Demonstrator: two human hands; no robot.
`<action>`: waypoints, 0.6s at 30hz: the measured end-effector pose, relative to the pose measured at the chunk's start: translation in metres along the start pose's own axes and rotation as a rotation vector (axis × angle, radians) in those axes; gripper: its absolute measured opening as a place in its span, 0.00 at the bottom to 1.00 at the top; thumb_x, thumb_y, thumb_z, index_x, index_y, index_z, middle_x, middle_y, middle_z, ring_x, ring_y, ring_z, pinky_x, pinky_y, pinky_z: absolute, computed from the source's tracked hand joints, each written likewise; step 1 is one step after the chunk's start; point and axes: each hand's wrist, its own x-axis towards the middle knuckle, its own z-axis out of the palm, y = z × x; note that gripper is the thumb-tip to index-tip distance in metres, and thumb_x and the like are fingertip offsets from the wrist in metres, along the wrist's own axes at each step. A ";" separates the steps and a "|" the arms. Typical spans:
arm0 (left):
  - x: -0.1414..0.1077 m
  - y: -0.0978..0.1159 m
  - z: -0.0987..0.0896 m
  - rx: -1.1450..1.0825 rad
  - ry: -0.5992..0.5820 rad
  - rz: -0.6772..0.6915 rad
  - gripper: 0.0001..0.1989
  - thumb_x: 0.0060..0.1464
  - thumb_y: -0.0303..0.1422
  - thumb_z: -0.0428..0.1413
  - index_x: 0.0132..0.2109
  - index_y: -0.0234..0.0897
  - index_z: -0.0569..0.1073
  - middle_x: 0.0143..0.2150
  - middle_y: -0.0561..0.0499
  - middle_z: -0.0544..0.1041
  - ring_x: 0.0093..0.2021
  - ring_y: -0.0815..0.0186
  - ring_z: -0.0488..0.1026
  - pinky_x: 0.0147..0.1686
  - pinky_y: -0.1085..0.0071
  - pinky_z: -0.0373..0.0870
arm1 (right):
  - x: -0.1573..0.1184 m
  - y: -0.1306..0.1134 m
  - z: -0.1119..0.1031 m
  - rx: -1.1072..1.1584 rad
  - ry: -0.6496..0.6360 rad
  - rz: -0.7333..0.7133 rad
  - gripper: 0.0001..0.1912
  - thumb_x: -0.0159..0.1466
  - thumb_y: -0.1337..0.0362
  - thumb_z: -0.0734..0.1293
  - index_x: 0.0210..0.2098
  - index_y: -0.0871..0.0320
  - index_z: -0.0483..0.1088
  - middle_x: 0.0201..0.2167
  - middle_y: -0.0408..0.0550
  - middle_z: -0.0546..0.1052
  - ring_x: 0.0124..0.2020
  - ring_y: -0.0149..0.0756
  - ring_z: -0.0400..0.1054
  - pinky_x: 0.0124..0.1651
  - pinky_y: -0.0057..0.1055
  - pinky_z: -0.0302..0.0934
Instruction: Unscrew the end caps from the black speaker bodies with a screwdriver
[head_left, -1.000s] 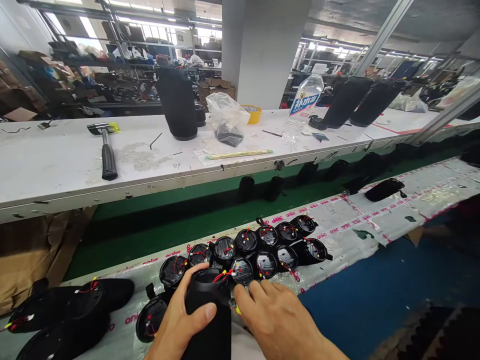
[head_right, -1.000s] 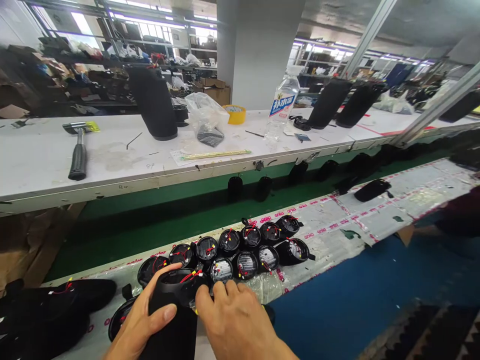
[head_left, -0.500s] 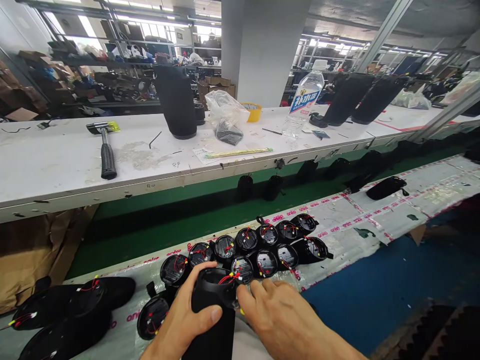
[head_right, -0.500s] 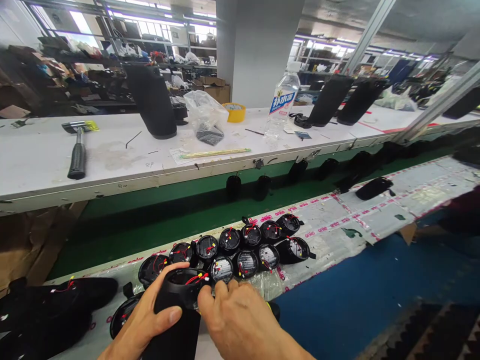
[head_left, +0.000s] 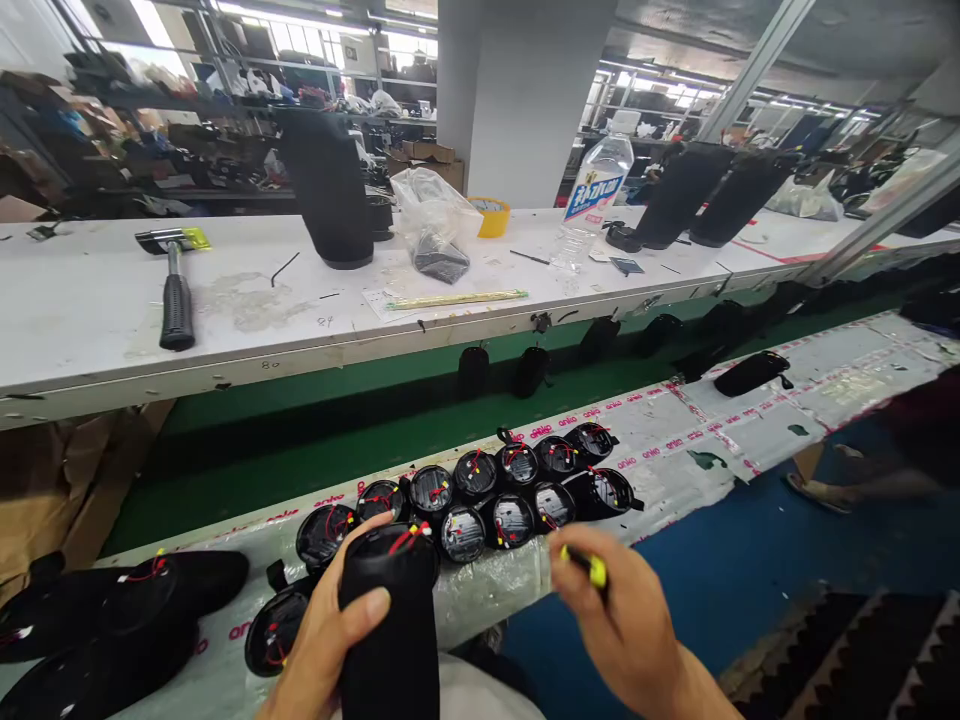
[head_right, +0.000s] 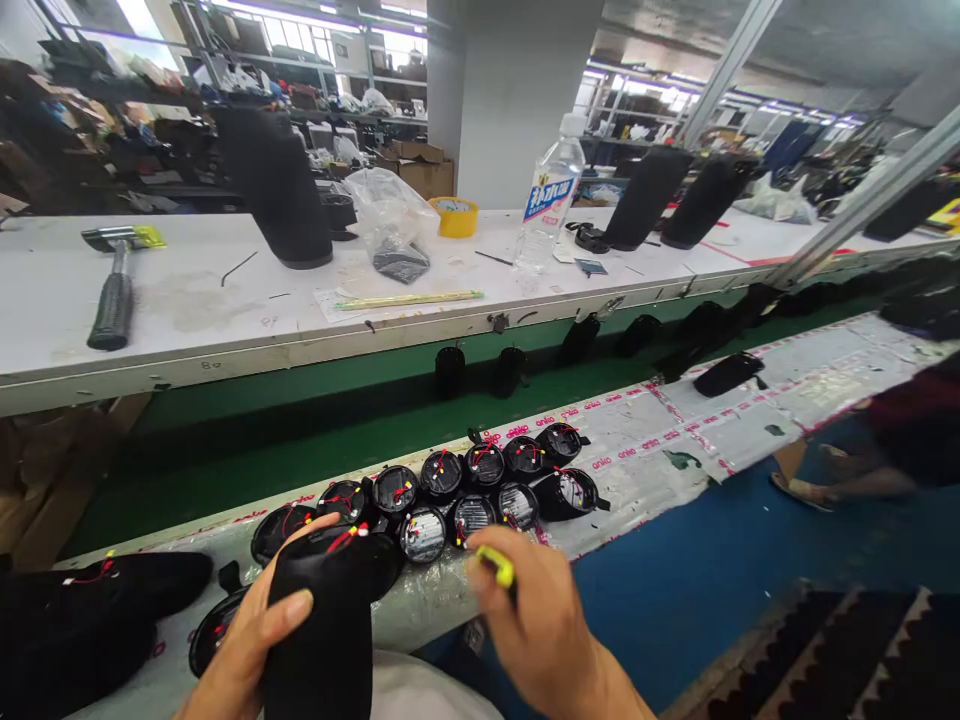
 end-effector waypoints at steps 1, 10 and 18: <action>0.001 -0.004 0.003 0.123 0.013 0.060 0.47 0.43 0.50 0.65 0.68 0.45 0.59 0.56 0.45 0.80 0.55 0.45 0.76 0.53 0.58 0.72 | -0.004 0.006 -0.004 0.026 0.032 0.130 0.09 0.76 0.58 0.58 0.50 0.53 0.66 0.30 0.40 0.77 0.27 0.31 0.71 0.31 0.26 0.63; 0.028 -0.101 0.046 1.101 -0.173 0.601 0.49 0.35 0.22 0.62 0.67 0.50 0.63 0.66 0.44 0.71 0.63 0.45 0.72 0.62 0.52 0.72 | -0.033 0.051 0.002 0.203 -0.174 0.569 0.20 0.75 0.47 0.57 0.48 0.57 0.68 0.25 0.41 0.74 0.27 0.36 0.71 0.30 0.29 0.62; 0.049 -0.127 0.037 1.238 -0.226 0.659 0.39 0.49 0.20 0.62 0.65 0.57 0.70 0.59 0.44 0.79 0.55 0.49 0.80 0.56 0.59 0.77 | -0.011 0.085 0.003 0.154 -0.196 0.562 0.23 0.75 0.46 0.55 0.46 0.57 0.70 0.23 0.42 0.74 0.25 0.38 0.72 0.29 0.29 0.64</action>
